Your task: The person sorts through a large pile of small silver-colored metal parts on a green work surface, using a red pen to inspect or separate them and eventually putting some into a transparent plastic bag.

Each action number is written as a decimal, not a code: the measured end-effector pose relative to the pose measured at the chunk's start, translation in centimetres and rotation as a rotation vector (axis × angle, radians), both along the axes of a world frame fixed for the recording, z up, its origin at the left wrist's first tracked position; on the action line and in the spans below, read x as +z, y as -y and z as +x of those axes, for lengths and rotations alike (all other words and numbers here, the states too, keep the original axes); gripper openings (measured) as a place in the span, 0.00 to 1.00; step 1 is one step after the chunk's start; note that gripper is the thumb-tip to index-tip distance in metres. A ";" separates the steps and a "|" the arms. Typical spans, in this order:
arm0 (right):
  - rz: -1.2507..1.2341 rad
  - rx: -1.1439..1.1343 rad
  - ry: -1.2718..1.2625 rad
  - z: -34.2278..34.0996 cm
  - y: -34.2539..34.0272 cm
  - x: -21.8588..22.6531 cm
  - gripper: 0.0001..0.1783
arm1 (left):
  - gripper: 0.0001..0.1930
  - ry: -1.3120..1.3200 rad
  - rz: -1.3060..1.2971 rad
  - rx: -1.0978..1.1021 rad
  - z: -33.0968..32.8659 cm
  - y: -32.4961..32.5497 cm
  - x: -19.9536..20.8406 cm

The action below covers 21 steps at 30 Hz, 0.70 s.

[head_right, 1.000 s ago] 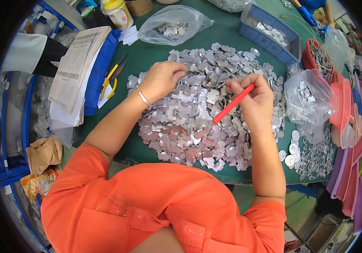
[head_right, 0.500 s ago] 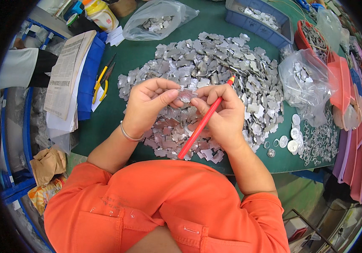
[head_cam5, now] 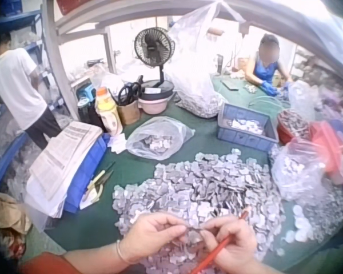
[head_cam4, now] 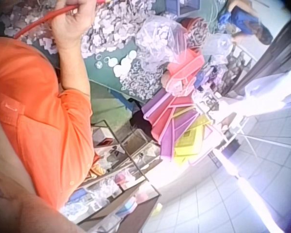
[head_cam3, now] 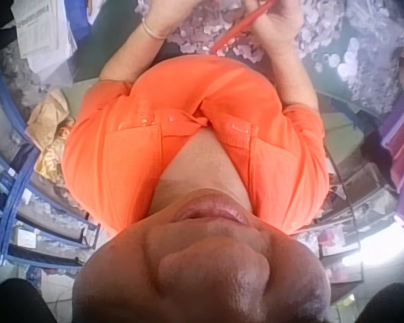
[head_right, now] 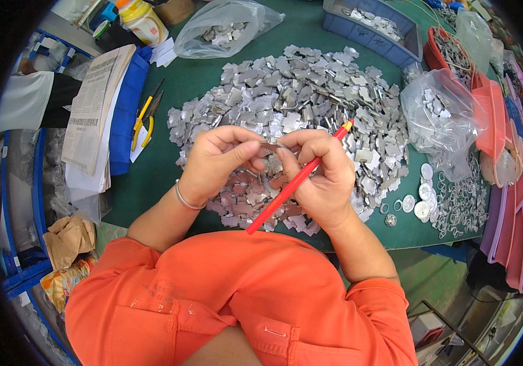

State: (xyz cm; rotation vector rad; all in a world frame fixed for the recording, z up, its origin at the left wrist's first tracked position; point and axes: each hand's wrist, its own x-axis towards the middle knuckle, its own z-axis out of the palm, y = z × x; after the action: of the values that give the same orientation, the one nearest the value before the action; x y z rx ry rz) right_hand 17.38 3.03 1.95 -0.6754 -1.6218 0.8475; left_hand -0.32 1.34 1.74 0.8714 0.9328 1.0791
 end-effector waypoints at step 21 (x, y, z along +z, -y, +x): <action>-0.823 0.143 -0.367 0.0 0.4 -0.5 0.11 | 0.06 -0.216 0.469 0.197 0.7 0.1 -1.6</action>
State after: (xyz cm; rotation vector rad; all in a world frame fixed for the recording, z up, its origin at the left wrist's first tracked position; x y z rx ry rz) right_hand 17.33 2.60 1.49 -0.8972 -0.9616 1.6687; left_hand 0.39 1.29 0.17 1.3218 0.9743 1.4253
